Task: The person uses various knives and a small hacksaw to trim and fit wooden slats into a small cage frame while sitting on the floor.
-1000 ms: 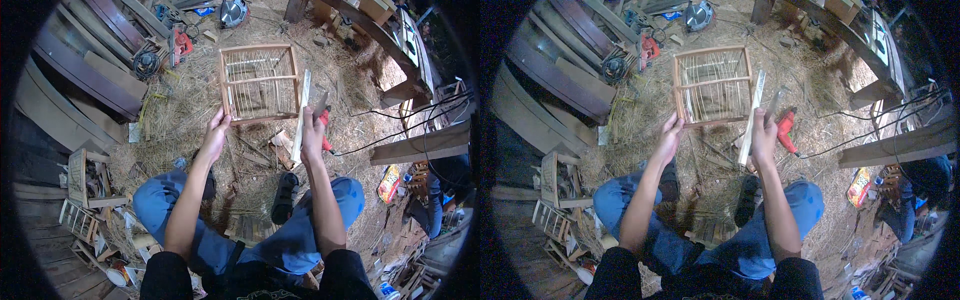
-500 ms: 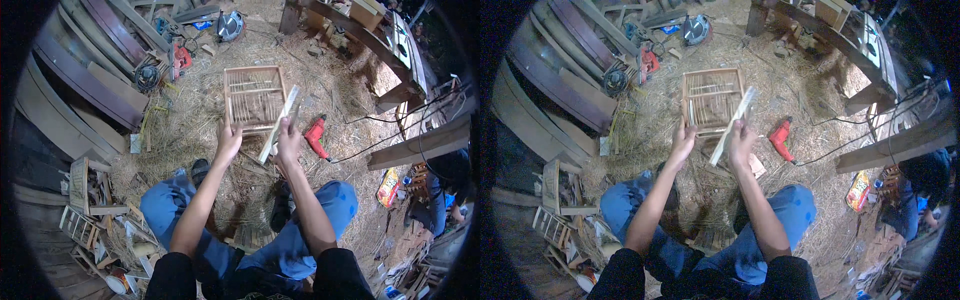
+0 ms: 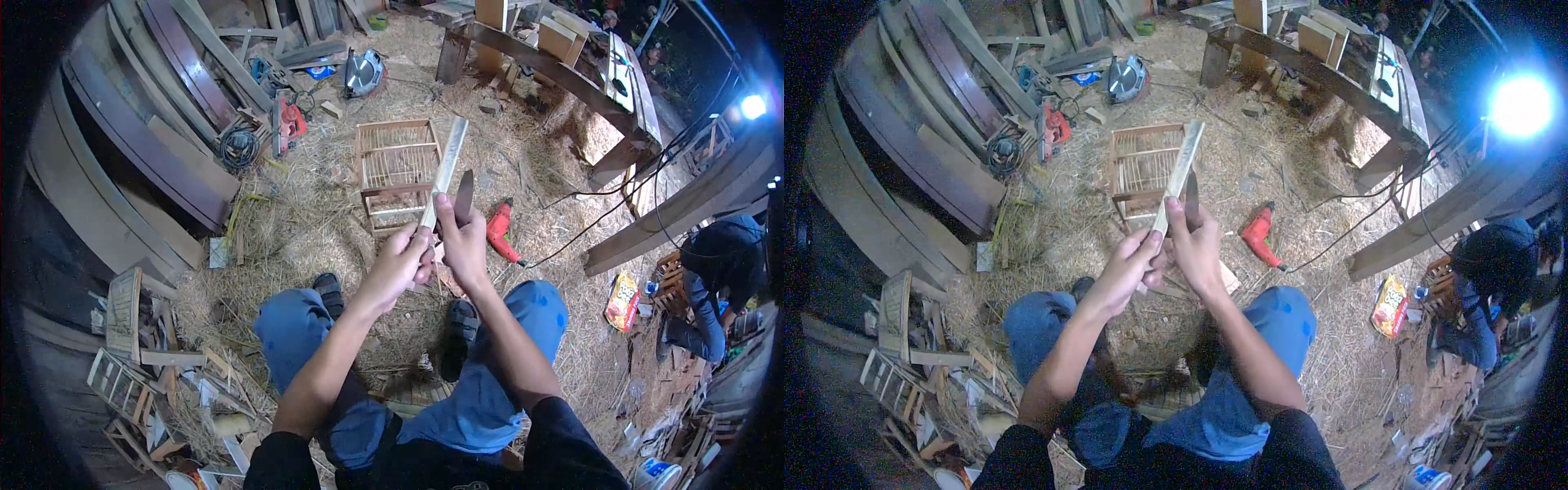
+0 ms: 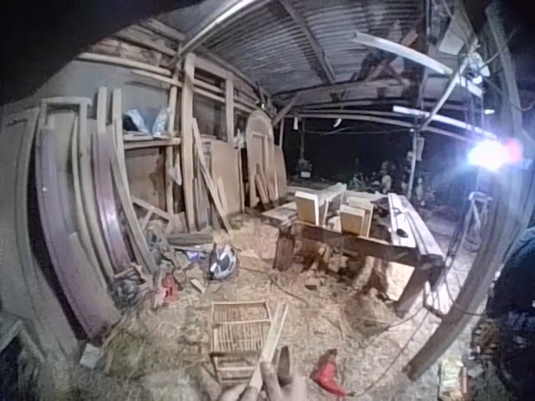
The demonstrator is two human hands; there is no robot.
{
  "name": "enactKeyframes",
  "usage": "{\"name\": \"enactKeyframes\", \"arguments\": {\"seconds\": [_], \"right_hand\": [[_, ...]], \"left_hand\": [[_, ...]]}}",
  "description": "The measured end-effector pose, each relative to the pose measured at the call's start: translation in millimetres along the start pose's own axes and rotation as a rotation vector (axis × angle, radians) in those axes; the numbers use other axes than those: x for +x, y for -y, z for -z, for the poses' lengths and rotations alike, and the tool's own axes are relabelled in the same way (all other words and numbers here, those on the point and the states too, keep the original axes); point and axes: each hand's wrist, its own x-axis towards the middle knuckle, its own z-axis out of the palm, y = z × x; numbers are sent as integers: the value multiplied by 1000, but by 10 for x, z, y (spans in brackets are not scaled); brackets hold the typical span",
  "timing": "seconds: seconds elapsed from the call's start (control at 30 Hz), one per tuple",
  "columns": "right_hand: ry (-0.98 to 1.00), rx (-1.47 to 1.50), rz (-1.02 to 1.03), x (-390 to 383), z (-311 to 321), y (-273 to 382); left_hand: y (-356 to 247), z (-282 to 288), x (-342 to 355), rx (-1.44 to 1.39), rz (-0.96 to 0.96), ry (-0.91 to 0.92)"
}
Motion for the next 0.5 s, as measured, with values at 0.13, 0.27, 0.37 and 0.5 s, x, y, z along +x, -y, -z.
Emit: {"name": "enactKeyframes", "arguments": {"seconds": [0.13,0.27,0.37,0.5], "right_hand": [[129,-307,112,18,117,236],[209,-595,308,82,168,310],[232,-745,390,50,191,353],[226,-649,470,119,281,225]], "left_hand": [[-181,-27,-180,13,9,-84],[-260,71,-183,25,-22,-107],[-177,39,-123,116,-141,-158],[-144,-27,-111,619,-440,-328]]}}
